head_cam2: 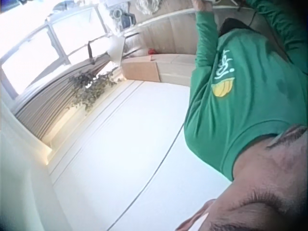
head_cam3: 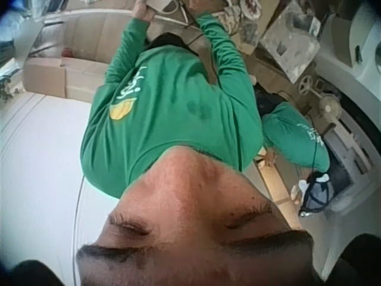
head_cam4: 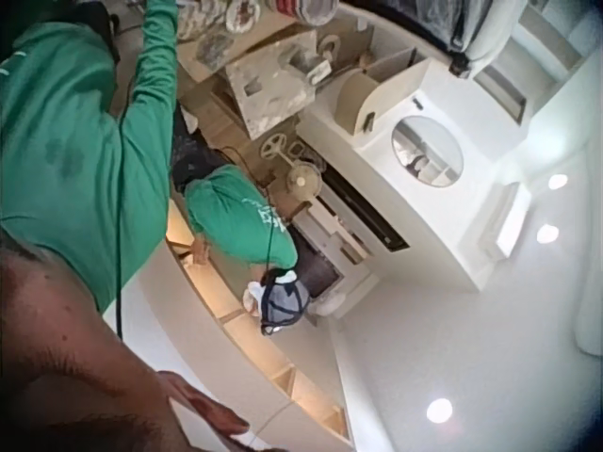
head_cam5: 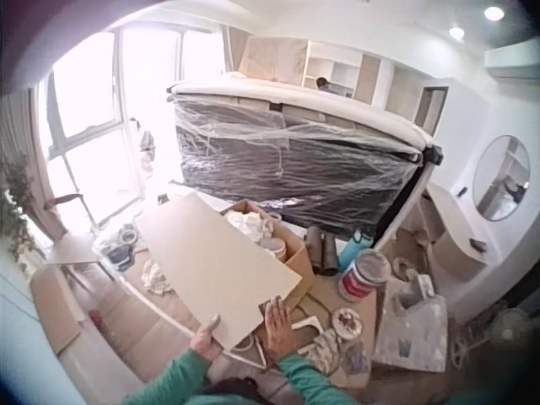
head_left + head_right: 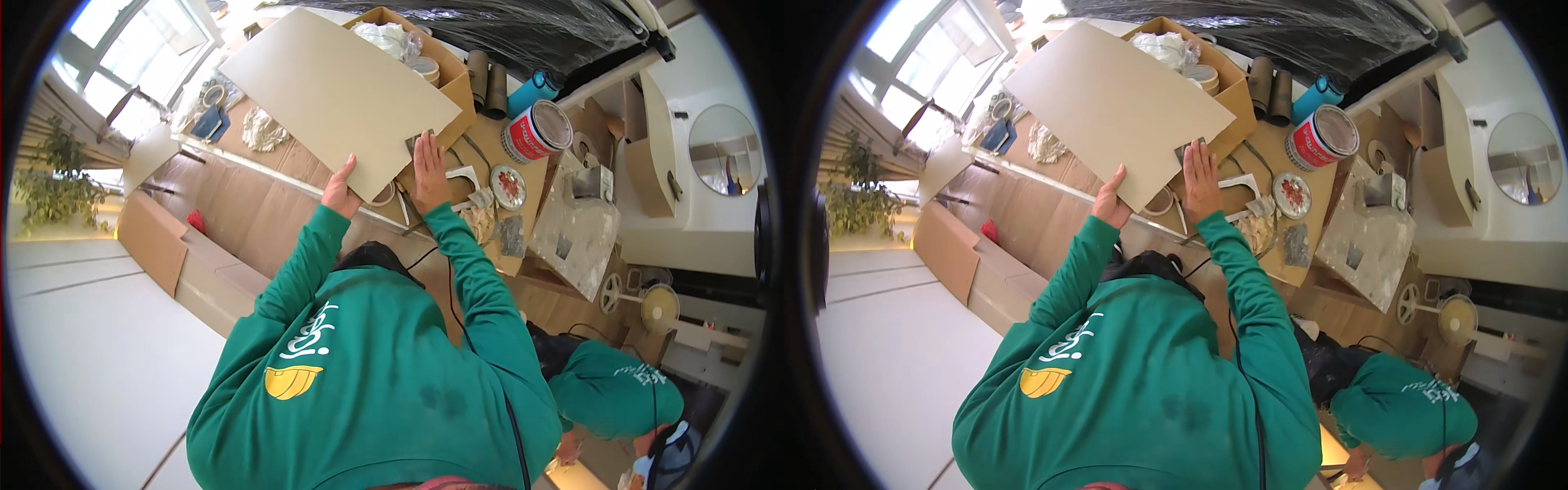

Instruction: The person uses a sanding block to smooth a flat board, wipes the surface with a cloth, and uses a scraper to clean the edges while working at a table.

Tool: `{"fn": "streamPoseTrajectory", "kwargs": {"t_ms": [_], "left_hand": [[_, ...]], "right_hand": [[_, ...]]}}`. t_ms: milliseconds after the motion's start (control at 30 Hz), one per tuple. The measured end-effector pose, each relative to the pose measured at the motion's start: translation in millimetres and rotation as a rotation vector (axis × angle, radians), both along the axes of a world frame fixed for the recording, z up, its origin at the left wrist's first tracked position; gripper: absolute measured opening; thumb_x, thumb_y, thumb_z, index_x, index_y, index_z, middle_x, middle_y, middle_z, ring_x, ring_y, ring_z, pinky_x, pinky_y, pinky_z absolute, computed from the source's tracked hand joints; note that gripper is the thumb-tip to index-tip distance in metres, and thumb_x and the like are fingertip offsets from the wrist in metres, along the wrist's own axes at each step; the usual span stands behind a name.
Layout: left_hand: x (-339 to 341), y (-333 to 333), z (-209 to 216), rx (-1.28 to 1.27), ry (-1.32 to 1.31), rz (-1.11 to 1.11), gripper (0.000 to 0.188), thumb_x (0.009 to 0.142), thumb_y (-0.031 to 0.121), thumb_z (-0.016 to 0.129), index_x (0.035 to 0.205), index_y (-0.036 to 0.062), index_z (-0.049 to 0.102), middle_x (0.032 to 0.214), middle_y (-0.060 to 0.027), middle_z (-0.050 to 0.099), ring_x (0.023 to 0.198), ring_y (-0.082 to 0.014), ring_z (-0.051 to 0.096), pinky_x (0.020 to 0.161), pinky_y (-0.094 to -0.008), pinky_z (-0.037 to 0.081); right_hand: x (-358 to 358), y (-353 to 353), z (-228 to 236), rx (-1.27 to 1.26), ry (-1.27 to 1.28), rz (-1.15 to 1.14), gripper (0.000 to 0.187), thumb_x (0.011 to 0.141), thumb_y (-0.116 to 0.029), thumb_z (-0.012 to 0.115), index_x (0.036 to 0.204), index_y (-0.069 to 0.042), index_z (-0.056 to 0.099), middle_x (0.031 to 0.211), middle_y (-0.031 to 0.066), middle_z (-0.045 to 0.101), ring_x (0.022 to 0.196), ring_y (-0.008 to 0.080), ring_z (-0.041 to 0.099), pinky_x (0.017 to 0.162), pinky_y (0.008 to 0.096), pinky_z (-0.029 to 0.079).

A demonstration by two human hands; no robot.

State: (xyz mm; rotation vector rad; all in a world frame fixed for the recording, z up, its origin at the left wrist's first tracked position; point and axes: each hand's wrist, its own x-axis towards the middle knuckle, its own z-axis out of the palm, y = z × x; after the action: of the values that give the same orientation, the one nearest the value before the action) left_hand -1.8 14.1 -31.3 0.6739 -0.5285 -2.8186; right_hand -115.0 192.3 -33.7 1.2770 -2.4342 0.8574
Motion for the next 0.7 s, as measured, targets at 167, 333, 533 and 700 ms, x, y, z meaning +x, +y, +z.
{"fn": "streamPoseTrajectory", "kwargs": {"t_ms": [167,333,533,700], "left_hand": [[11,-11,-3,-0.055,-0.071,-0.004,0.045,0.100,0.027,0.061,0.135,0.0018,0.050,0.131,-0.0124,0.060,0.120,-0.0260,0.060,0.102,-0.0427,0.052],[6,-11,1,-0.071,-0.122,-0.011,0.044,0.100,0.026,0.062,0.135,0.0022,0.051,0.130,-0.0121,0.061,0.119,-0.0261,0.061,0.101,-0.0423,0.053],[9,-15,-3,-0.056,-0.101,-0.042,0.044,0.099,0.023,0.062,0.135,0.0005,0.050,0.130,-0.0143,0.061,0.120,-0.0274,0.061,0.104,-0.0432,0.053],[13,-17,-6,-0.064,-0.104,-0.040,0.045,0.100,0.026,0.061,0.136,0.0021,0.050,0.131,-0.0122,0.061,0.121,-0.0264,0.061,0.102,-0.0419,0.053]], "right_hand": [[41,3,-10,0.074,0.052,0.298,0.065,0.091,-0.004,0.042,0.154,0.004,0.027,0.162,0.0228,0.023,0.151,0.0386,0.021,0.122,0.0524,0.019],[-40,11,15,0.137,0.088,0.189,0.066,0.089,-0.003,0.043,0.153,0.003,0.030,0.161,0.0217,0.028,0.151,0.0343,0.024,0.123,0.0504,0.018],[11,5,-29,0.080,0.161,0.444,0.062,0.092,-0.005,0.045,0.152,0.004,0.033,0.157,0.0229,0.034,0.150,0.0350,0.027,0.123,0.0524,0.018],[-70,18,7,0.083,0.134,0.061,0.062,0.093,-0.006,0.045,0.152,0.006,0.031,0.158,0.0240,0.032,0.149,0.0360,0.027,0.123,0.0511,0.019]]}}
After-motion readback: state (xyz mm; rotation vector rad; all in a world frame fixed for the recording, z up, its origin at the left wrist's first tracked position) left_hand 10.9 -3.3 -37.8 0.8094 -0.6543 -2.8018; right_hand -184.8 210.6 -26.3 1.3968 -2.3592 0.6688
